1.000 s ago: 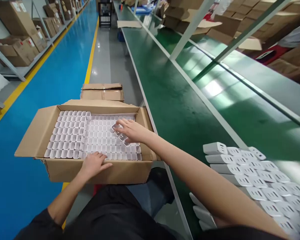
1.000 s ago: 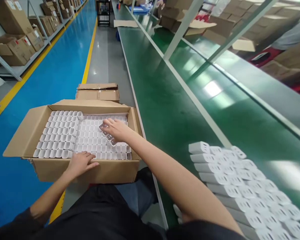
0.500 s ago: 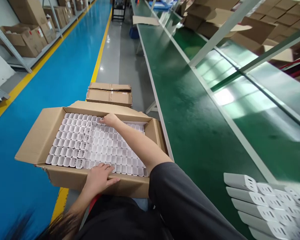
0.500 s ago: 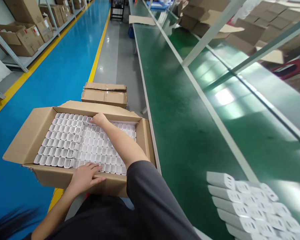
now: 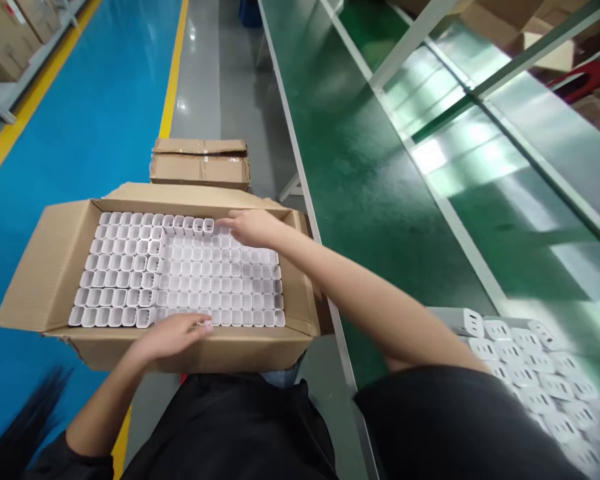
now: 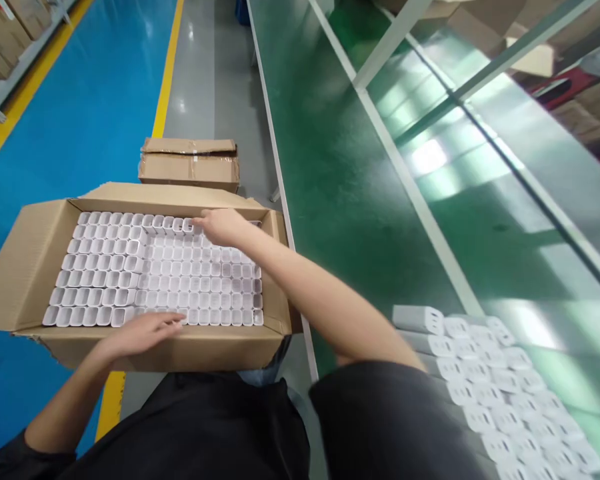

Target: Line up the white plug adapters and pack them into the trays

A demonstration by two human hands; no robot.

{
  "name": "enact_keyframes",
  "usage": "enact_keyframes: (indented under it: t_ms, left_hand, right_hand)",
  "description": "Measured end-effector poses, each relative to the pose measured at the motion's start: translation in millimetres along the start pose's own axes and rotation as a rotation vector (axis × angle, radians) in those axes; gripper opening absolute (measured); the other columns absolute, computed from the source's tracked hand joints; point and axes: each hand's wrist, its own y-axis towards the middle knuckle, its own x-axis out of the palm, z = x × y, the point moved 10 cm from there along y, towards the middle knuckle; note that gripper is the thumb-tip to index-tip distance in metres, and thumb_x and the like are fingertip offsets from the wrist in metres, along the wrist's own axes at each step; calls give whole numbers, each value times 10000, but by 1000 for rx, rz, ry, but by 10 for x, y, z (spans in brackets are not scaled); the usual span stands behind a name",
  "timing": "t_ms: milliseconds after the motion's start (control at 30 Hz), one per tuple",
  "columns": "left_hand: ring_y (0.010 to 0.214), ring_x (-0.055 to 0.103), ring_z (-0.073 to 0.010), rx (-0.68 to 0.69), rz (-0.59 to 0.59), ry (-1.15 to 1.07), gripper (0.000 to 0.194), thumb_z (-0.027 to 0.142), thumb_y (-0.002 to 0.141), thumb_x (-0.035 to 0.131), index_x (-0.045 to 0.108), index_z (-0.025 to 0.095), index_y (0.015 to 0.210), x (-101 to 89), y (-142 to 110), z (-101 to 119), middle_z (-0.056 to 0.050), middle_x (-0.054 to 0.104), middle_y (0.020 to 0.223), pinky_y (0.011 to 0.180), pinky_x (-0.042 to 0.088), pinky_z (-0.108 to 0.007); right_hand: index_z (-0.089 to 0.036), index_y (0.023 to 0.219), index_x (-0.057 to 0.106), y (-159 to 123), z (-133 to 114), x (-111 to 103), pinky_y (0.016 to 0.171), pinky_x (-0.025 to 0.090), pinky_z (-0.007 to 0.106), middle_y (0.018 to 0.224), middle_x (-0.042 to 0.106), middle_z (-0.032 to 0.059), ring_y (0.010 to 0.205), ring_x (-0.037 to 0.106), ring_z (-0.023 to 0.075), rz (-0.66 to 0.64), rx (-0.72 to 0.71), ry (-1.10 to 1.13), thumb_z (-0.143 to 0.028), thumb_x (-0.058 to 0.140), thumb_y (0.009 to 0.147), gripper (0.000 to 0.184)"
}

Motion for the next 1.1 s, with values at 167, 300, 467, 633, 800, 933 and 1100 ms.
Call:
enact_keyframes:
  t_ms: [167,300,467,633,800,933,1100]
  left_hand:
    - [1293,549,-289,76,233,318,519,479,1029,291,577,199,1359,-505,264,-160,-124,591,1401,1014,478,-457]
    - [1455,346,-336,367,178,565,456,402,1004,433,503,242,1426,-322,817,166,-127,405,1559,1163,281,-566]
    - [1533,143,-312,706,10,596,593,501,967,505,373,311,1513,271,1369,734,-85,208,1644,1204,-58,-616]
    - [1541,95,-307,773,-55,655,682,612,957,438,280,311,1549,655,1509,796,-95,138,1650,1169,-120,-651]
    - [1529,142,-344,879,70,773,692,615,977,377,257,266,1561,720,1462,738,-131,163,1643,1161,-84,-687]
    - [1528,143,-348,917,141,847,714,631,982,332,232,240,1571,760,1446,734,-146,172,1640,1163,-104,-674]
    - [1526,137,-364,923,169,861,735,630,977,348,215,225,1576,798,1404,758,-142,194,1638,1175,-78,-664]
  right_hand:
    - [-260,1288,637,-1600,399,-79,535,438,299,935,698,66,692,638,186,69,54,77,-280,431,966,383]
    - [-315,1323,609,-2644,454,-160,535,513,329,1023,720,93,738,705,219,122,167,220,-414,418,1014,377]
    - [-446,1463,431,-3483,251,-274,640,626,417,1124,729,73,897,742,276,245,351,234,-453,444,1002,461]
    - [-482,1452,442,-4378,160,30,701,666,407,1173,735,44,937,745,277,338,549,207,-483,476,959,495]
    - [-490,1452,419,-4990,73,474,809,666,419,1246,703,-9,1047,721,272,306,707,275,-490,440,967,486]
    - [-481,1452,408,-5030,-17,585,846,655,443,1262,689,-37,1046,722,254,284,738,259,-497,416,980,472]
    - [-489,1454,396,-5024,-33,618,821,661,419,1266,687,-46,1037,725,246,274,744,252,-498,420,976,479]
